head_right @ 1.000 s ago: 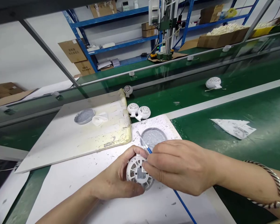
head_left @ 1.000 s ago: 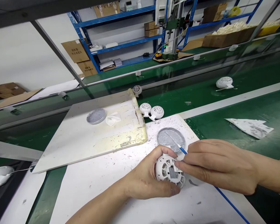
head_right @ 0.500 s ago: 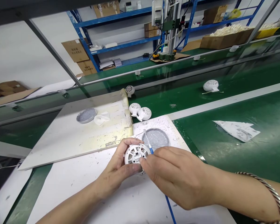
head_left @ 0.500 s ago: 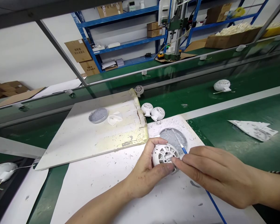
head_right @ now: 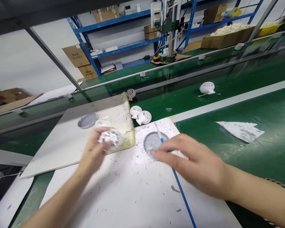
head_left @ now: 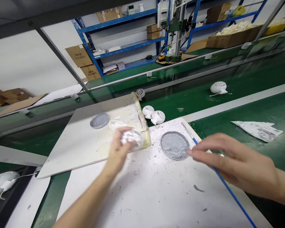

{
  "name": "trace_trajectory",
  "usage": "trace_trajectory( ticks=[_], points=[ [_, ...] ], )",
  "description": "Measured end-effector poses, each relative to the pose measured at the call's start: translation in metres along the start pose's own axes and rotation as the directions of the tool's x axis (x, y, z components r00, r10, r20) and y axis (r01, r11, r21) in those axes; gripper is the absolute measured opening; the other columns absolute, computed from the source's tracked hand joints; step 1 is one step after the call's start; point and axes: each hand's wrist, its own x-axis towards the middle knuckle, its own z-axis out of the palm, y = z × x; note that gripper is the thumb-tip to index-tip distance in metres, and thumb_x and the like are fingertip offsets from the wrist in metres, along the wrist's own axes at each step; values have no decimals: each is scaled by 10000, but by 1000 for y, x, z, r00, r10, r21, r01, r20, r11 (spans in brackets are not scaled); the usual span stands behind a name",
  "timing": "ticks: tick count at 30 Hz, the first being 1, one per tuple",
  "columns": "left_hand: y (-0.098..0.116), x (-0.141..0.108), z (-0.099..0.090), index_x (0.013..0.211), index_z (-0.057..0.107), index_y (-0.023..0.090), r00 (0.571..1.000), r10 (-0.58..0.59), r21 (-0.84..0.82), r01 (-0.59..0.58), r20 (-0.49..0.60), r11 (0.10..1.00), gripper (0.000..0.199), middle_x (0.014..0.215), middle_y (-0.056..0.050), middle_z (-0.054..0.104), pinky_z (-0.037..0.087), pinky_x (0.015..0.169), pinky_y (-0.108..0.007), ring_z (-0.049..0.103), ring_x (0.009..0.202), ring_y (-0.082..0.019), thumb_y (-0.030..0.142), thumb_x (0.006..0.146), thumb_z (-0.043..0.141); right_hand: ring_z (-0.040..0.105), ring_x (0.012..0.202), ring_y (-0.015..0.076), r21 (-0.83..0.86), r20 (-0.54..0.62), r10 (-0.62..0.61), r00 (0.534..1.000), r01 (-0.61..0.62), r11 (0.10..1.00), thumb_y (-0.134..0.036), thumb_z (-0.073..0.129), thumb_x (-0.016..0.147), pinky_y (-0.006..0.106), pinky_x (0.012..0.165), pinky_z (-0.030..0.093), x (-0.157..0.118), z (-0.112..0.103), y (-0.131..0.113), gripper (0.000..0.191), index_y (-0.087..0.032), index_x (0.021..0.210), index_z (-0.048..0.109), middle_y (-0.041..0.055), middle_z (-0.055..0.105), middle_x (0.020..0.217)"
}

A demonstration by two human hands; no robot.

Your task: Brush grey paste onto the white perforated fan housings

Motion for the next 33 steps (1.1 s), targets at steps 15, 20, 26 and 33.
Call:
trace_trajectory(
  ticks=[15, 20, 26, 33],
  points=[
    [23, 104, -60, 1014, 664, 189, 960, 280, 890, -153, 30, 429, 344, 1215, -105, 560, 354, 907, -562, 363, 1255, -447, 426, 765, 657, 679, 833, 201, 241, -88, 563, 821, -531, 812, -361, 612, 891, 365, 767, 587, -23, 5, 45, 154, -284, 944, 734, 25, 727, 926],
    [27, 120, 112, 1101, 671, 178, 915, -38, 886, -377, 401, 270, 484, 1141, -147, 603, 348, 970, -514, 461, 1155, -388, 347, 657, 763, 683, 733, 188, 272, -6, 622, 783, -597, 755, -401, 630, 869, 297, 652, 566, -15, 8, 37, 195, -231, 832, 718, 37, 733, 834],
    [11, 151, 155, 850, 740, 147, 904, -280, 944, -330, 322, 23, 407, 1054, -214, 667, 282, 930, -603, 442, 1147, -489, 88, 457, 824, 674, 714, 172, 274, 75, 618, 783, -612, 742, -398, 614, 873, 270, 612, 534, -16, 17, 40, 200, -235, 818, 717, 28, 728, 838],
    [16, 140, 112, 981, 699, 151, 906, -163, 916, -400, 390, -32, 538, 1150, -187, 650, 240, 1025, -530, 425, 1201, -404, -13, 471, 743, 665, 750, 179, 365, 171, 639, 750, -651, 666, -419, 633, 853, 288, 652, 526, -8, 32, 43, 195, -240, 815, 701, 27, 719, 853]
  ],
)
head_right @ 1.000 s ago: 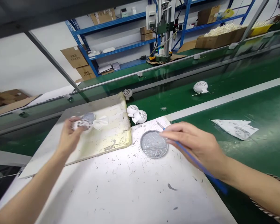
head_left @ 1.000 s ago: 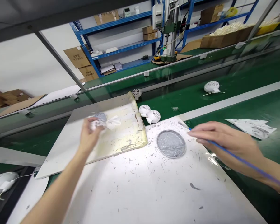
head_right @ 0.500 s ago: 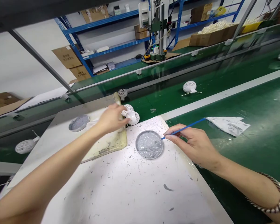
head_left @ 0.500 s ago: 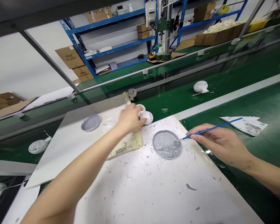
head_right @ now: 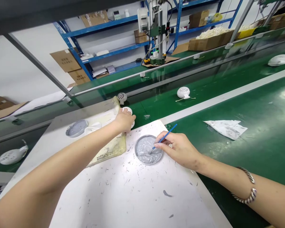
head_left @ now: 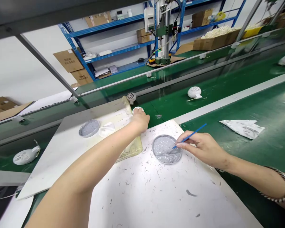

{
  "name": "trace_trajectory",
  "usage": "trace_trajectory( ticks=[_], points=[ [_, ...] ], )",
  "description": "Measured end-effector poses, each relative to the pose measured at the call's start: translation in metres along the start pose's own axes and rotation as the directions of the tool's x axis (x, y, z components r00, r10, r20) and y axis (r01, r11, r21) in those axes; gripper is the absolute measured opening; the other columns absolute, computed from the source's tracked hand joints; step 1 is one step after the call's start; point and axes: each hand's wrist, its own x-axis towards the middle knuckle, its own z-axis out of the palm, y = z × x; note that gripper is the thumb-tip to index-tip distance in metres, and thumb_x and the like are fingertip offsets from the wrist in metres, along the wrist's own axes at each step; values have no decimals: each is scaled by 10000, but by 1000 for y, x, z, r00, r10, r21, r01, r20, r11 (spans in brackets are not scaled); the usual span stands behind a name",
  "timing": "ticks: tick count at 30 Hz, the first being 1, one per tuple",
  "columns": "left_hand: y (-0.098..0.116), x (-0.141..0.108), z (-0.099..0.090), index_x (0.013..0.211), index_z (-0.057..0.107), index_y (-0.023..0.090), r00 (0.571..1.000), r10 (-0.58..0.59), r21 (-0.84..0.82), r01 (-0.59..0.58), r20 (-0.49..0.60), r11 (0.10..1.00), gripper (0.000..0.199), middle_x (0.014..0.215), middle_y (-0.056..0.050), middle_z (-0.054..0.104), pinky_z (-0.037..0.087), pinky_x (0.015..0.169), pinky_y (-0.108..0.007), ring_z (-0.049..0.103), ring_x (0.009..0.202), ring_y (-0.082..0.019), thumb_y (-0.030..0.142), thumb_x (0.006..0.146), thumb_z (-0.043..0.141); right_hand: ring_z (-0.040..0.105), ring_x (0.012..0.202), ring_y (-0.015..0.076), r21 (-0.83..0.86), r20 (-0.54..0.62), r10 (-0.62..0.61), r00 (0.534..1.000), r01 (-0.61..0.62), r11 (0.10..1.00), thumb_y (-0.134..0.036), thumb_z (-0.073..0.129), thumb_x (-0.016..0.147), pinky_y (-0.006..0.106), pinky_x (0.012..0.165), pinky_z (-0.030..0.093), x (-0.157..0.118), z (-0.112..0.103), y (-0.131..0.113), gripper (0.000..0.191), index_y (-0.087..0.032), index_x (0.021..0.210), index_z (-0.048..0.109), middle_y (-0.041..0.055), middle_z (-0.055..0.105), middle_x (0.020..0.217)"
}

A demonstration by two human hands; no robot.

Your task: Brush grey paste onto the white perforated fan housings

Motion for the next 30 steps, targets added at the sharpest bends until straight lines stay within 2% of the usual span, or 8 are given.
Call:
trace_trajectory(
  ticks=[5, 7, 10, 12, 15, 20, 25, 30],
  points=[
    [-49, -31, -16, 1292, 480, 190, 929, -116, -316, -2, -352, 949, 699, 1252, -145, 570, 394, 964, -465, 483, 1171, -342, 189, 644, 739, 688, 746, 205, 258, 28, 185, 982, -186, 948, -475, 705, 776, 316, 651, 547, 4, 7, 4, 284, -196, 799, 654, 61, 720, 792],
    [-76, -46, -16, 1297, 439, 242, 828, -373, -752, -87, -420, 654, 763, 1237, -106, 564, 472, 894, -425, 562, 1079, -288, 212, 616, 782, 693, 718, 200, 371, 46, 264, 963, -262, 891, -488, 754, 724, 303, 633, 549, 6, 9, 7, 336, -179, 780, 635, 71, 727, 759],
    [-107, -72, -7, 1124, 529, 245, 768, -632, -967, -225, -100, -121, 584, 1116, -63, 605, 537, 792, -401, 630, 931, -231, 172, 610, 799, 653, 594, 130, 514, 61, 380, 923, -355, 781, -437, 834, 652, 243, 585, 531, 9, 9, 12, 352, -159, 765, 650, 66, 737, 748],
    [-117, -91, 2, 996, 568, 220, 745, -656, -884, -220, 121, -413, 356, 984, -43, 633, 547, 676, -341, 641, 795, -195, 239, 701, 768, 650, 588, 107, 637, 66, 461, 885, -393, 664, -387, 879, 598, 199, 561, 528, 11, 8, 14, 346, -162, 760, 671, 44, 732, 735],
    [-119, -116, 16, 937, 588, 218, 736, -614, -767, -208, 286, -607, 257, 828, -30, 627, 460, 469, -236, 602, 610, -163, 423, 811, 680, 688, 682, 122, 747, 79, 530, 844, -402, 530, -350, 903, 565, 167, 574, 554, 13, 5, 16, 320, -179, 727, 686, 20, 716, 714],
    [-107, -142, 30, 1088, 568, 180, 860, -404, -536, -192, 313, -823, 308, 970, -121, 639, 424, 397, -177, 653, 750, -212, 429, 942, 460, 698, 679, 116, 800, 112, 590, 800, -424, 424, -242, 860, 659, 165, 605, 593, 15, -1, 18, 182, -194, 694, 688, 21, 721, 710],
    [-90, -146, 46, 1125, 509, 208, 860, -484, -742, -218, 161, -634, 424, 1210, -120, 551, 580, 714, -297, 605, 1078, -265, 163, 748, 697, 704, 687, 121, 805, 110, 589, 801, -419, 420, -243, 862, 659, 167, 617, 602, 14, -1, 20, 179, -194, 703, 696, 28, 730, 714],
    [-84, -150, 68, 1138, 533, 228, 803, -568, -937, 36, -180, 348, 683, 1192, -81, 428, 462, 983, -451, 524, 1135, -284, 174, 519, 818, 721, 768, 147, 779, 24, 521, 853, -343, 526, -317, 929, 518, 161, 679, 602, 13, 1, 17, 339, -187, 730, 698, 46, 754, 829]
  ],
)
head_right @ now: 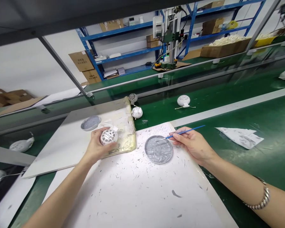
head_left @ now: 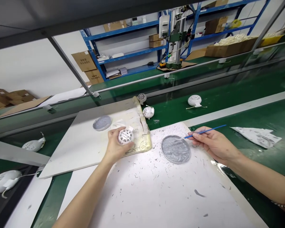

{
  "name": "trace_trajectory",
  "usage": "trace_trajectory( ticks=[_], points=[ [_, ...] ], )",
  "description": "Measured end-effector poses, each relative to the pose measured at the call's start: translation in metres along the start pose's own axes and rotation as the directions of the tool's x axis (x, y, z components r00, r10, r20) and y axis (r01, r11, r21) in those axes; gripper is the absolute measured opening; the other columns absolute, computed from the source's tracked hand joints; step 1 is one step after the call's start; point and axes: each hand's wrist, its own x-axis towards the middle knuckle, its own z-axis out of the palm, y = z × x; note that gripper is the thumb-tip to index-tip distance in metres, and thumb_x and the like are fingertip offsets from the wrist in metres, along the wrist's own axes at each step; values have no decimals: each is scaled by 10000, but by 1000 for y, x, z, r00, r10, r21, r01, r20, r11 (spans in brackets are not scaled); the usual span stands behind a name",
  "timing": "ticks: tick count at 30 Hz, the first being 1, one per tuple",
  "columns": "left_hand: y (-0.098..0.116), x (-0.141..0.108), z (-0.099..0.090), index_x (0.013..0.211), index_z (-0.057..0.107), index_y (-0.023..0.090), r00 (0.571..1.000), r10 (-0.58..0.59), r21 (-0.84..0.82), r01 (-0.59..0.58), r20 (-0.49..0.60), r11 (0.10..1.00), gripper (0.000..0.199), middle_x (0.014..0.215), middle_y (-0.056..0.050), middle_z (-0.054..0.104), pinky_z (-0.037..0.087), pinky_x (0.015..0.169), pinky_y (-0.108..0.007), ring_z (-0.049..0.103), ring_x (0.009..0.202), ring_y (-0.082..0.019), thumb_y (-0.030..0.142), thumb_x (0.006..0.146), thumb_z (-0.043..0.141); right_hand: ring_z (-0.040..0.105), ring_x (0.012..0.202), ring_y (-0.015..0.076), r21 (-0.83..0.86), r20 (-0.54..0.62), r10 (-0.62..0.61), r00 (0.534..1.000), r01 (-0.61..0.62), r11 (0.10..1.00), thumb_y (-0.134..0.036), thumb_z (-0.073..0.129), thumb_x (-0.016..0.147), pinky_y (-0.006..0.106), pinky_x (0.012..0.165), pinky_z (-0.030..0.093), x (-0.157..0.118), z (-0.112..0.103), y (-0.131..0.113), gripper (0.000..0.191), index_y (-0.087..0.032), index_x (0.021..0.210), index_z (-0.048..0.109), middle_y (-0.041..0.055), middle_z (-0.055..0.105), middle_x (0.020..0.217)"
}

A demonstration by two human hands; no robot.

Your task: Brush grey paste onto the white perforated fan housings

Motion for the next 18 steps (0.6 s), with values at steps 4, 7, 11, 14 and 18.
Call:
trace_trajectory(
  ticks=[4, 7, 11, 14, 18],
  points=[
    [-2, -5, -1, 1083, 530, 226, 989, 118, 230, -134, 84, 964, 564, 1142, -65, 497, 404, 1022, -458, 528, 1118, -282, 201, 570, 762, 722, 761, 153, -141, 0, -111, 994, 110, 984, -398, 906, 547, 173, 688, 610, 2, -3, 1, 367, -194, 776, 704, 56, 755, 874],
    [6, -6, -4, 1086, 563, 249, 989, 80, 183, -103, 128, 978, 593, 1109, -54, 577, 427, 977, -450, 558, 1069, -293, 230, 545, 806, 719, 782, 155, -170, 10, -147, 989, 146, 975, -410, 892, 575, 172, 697, 611, 3, -5, 1, 347, -208, 790, 710, 50, 753, 858],
    [20, -9, -9, 1047, 596, 240, 956, -168, -340, 245, 241, 908, 564, 1094, -65, 598, 491, 917, -436, 598, 1039, -278, 220, 543, 848, 706, 775, 139, -73, -14, -90, 996, 89, 993, -314, 869, 640, 161, 691, 609, 4, -5, -2, 219, -228, 781, 726, 26, 741, 817],
    [28, -16, -10, 1037, 558, 219, 869, -276, -680, 494, 411, 542, 420, 1108, -72, 606, 545, 859, -472, 644, 981, -263, 210, 668, 760, 700, 789, 133, 5, -44, -42, 998, 42, 999, -281, 846, 673, 147, 674, 604, 4, -3, -6, 147, -232, 742, 725, 15, 730, 806],
    [36, -28, -4, 1067, 531, 240, 831, -216, -754, 556, 513, 349, 448, 1077, -57, 628, 575, 831, -478, 675, 969, -285, 169, 676, 738, 689, 743, 117, 68, -45, 13, 999, -10, 998, -253, 825, 700, 146, 622, 601, 4, 4, -11, 116, -237, 722, 713, -4, 707, 764]
  ],
)
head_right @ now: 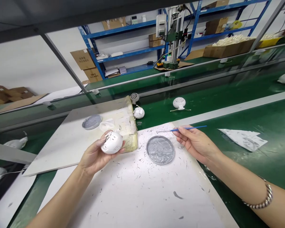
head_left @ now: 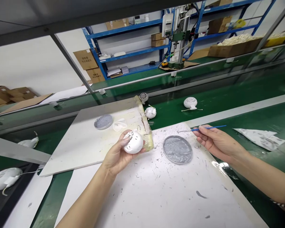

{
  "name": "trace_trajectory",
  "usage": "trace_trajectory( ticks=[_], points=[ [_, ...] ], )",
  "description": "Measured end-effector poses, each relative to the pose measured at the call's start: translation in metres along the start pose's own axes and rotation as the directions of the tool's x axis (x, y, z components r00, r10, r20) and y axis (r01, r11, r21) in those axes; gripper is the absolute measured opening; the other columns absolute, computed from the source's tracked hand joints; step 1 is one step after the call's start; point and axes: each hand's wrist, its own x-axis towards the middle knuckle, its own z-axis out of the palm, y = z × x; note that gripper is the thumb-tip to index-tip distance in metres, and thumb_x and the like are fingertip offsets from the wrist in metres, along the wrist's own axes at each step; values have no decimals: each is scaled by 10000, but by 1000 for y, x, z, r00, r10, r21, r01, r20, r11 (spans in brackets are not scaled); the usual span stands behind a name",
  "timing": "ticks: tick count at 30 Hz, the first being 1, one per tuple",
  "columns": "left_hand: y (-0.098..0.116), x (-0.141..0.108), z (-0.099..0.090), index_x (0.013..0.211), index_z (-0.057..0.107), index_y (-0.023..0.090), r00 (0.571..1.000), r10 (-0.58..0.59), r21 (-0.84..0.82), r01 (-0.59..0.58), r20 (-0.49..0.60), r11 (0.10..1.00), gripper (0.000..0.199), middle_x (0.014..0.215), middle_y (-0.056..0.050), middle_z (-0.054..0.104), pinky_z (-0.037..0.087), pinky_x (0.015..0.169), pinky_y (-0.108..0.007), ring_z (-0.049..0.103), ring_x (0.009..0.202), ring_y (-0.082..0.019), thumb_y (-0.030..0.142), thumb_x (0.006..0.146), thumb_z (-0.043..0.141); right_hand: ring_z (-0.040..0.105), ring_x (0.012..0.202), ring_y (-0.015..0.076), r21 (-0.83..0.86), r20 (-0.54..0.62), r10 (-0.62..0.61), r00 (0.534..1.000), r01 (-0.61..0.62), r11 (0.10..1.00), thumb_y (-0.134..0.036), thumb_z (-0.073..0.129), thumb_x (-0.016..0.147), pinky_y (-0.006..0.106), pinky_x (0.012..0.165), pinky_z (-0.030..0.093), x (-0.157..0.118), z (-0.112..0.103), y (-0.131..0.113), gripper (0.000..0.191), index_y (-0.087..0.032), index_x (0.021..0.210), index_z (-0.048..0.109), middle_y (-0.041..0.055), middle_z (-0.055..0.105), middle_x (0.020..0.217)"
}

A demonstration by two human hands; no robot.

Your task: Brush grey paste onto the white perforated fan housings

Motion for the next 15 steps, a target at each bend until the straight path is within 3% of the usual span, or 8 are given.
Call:
trace_trajectory(
  ticks=[3, 7, 10, 15],
  points=[
    [-12, -4, 10, 1039, 547, 237, 997, -23, 89, 17, 75, 996, 418, 952, -25, 621, 601, 773, -459, 678, 860, -228, 220, 686, 772, 668, 700, 88, 28, 16, 23, 1000, -23, 999, -254, 812, 719, 120, 610, 584, -3, 9, -6, 109, -233, 730, 706, -13, 693, 747],
    [-34, -2, 25, 975, 547, 213, 996, -64, 255, 46, 63, 966, 356, 921, -44, 606, 590, 594, -335, 654, 797, -204, 469, 783, 704, 656, 695, 75, 36, 55, 0, 998, -2, 999, -269, 806, 729, 103, 608, 568, -11, 27, -16, 115, -236, 716, 697, -22, 677, 731],
    [-49, 1, 33, 964, 539, 214, 997, -68, 277, 56, 33, 959, 412, 901, -50, 608, 538, 521, -271, 641, 748, -188, 582, 804, 629, 664, 711, 92, -23, 128, -132, 983, 136, 990, -354, 835, 690, 123, 611, 565, -20, 41, -17, 187, -244, 692, 684, -22, 676, 719],
    [-57, 1, 39, 943, 546, 207, 996, -93, 317, 89, -2, 944, 512, 798, -33, 609, 514, 511, -272, 603, 626, -157, 671, 743, 633, 684, 683, 123, -207, 273, -341, 899, 402, 892, -413, 821, 698, 210, 643, 588, -37, 52, -7, 220, -253, 735, 675, -3, 708, 779]
  ],
)
